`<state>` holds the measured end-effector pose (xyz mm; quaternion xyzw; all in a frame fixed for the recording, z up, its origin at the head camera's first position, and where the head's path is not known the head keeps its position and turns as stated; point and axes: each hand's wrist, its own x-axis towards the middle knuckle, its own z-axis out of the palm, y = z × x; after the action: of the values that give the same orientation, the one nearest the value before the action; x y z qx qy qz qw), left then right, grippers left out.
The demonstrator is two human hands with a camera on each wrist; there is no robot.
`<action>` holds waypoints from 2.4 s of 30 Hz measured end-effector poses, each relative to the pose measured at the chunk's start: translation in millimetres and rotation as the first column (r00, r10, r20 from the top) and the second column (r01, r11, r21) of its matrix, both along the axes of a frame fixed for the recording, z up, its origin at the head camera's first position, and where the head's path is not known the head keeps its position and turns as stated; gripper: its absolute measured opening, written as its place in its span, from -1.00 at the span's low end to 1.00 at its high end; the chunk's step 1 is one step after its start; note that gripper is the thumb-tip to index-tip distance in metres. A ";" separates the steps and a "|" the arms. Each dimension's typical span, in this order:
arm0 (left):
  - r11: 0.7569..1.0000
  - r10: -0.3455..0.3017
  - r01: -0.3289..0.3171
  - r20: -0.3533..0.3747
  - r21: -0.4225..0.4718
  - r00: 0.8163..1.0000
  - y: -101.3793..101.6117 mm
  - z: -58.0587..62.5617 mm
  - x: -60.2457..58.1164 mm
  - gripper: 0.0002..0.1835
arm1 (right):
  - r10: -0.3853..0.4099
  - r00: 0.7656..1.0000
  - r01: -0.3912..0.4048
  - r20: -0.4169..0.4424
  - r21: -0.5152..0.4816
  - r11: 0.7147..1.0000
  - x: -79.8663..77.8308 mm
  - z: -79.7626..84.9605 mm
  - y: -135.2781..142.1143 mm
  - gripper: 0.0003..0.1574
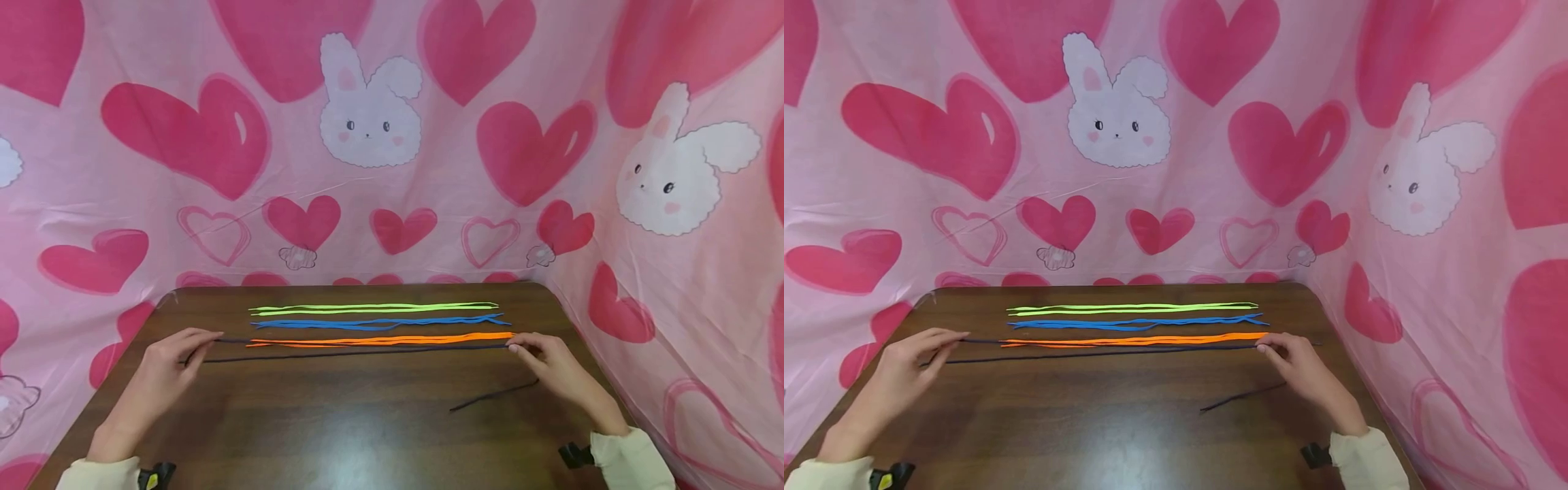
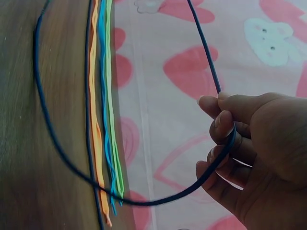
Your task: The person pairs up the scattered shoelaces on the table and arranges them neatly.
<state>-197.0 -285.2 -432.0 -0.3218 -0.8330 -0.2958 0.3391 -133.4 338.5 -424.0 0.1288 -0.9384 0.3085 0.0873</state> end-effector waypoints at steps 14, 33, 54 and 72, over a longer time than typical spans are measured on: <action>0.998 0.064 -0.064 -0.003 0.003 0.998 -18.7 2.3 -5.5 -0.28 | -0.088 0.996 0.088 0.002 0.005 0.996 -5.0 -1.9 20.1 -0.84; 0.967 0.249 -0.249 0.017 0.052 0.968 -45.7 -7.1 -11.5 -0.59 | -0.120 0.992 0.118 -0.031 -0.043 0.992 -11.9 -8.3 50.6 -0.89; 0.902 0.432 -0.432 0.107 -0.018 0.896 -79.4 -29.9 -18.5 -0.75 | -0.176 0.984 0.174 -0.031 -0.047 0.984 -14.6 -37.1 90.2 -0.88; 0.876 0.480 -0.478 0.198 -0.059 0.855 -98.3 -55.6 -14.3 -0.82 | -0.189 0.981 0.183 0.035 0.140 0.973 -18.3 -57.9 122.3 -0.91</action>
<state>-211.3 -383.4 -487.6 -0.0734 -0.9186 -0.2307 0.3124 -151.7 460.9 -481.9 0.0385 -0.9670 0.2374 0.0842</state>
